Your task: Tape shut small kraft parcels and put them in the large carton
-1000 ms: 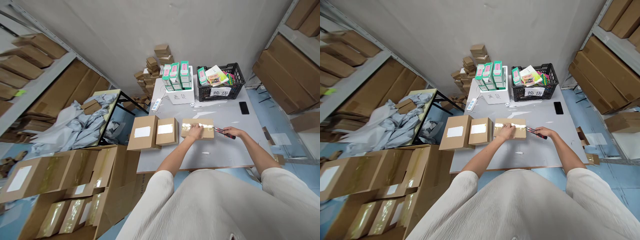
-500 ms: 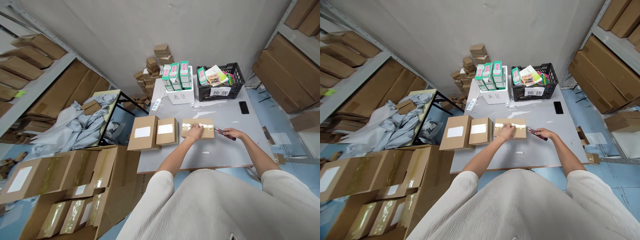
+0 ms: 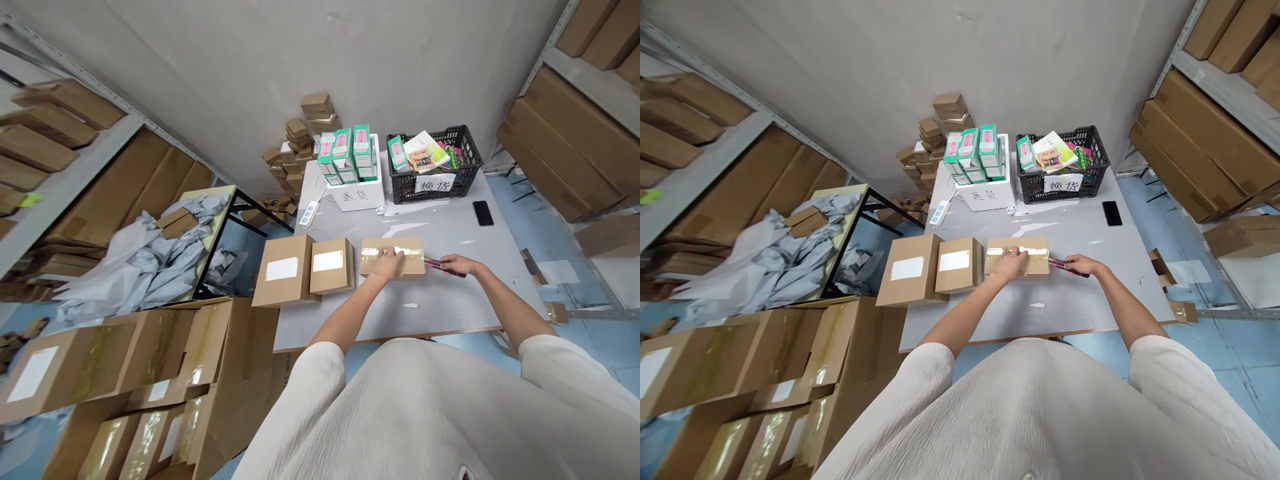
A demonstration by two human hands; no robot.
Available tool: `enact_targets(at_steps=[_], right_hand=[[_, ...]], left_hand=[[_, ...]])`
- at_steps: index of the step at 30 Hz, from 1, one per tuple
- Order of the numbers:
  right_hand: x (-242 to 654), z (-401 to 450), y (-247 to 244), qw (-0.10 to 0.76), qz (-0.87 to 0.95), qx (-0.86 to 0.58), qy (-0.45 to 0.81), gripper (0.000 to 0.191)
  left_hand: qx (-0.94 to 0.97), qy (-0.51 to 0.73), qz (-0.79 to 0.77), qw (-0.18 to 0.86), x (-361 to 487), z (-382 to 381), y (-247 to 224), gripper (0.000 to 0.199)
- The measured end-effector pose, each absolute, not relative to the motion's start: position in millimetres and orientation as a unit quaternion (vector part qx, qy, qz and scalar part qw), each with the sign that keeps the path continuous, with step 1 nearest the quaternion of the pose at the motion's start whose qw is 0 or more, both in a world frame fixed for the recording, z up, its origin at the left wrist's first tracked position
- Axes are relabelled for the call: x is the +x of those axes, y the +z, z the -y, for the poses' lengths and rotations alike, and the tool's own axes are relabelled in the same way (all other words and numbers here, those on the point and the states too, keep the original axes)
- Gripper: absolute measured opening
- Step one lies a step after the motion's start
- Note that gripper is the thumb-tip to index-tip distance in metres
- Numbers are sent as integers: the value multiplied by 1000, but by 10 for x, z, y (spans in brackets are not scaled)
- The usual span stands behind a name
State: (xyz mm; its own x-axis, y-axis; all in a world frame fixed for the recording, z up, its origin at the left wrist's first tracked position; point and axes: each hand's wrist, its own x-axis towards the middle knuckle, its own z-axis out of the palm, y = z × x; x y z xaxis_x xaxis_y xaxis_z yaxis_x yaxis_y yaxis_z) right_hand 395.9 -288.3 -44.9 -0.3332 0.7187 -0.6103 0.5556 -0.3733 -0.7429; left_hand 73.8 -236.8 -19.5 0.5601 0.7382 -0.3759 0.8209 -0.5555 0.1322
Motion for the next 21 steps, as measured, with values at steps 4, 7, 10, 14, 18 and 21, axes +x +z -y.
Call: enact_targets(at_steps=[4, 7, 10, 14, 18, 21], right_hand=[[3974, 2937, -408, 65, 558, -574, 596, 52], [4035, 2985, -396, 82, 544, -590, 591, 55], [4099, 3006, -407, 113, 543, -609, 567, 54], [4133, 3018, -399, 131, 553, -622, 539, 51], [4122, 3041, -330, 159, 560, -646, 494, 45], [4074, 3072, -265, 177, 572, -654, 462, 40]], left_hand=[[870, -145, -448, 148, 747, 2356, -181, 70], [871, -132, -447, 157, 726, 2363, -195, 69], [864, -106, -461, 170, 689, 2380, -223, 80], [856, -74, -479, 182, 681, 2369, -230, 104], [848, -56, -494, 182, 759, 2294, -190, 66], [840, -46, -516, 162, 843, 2233, -181, 43]])
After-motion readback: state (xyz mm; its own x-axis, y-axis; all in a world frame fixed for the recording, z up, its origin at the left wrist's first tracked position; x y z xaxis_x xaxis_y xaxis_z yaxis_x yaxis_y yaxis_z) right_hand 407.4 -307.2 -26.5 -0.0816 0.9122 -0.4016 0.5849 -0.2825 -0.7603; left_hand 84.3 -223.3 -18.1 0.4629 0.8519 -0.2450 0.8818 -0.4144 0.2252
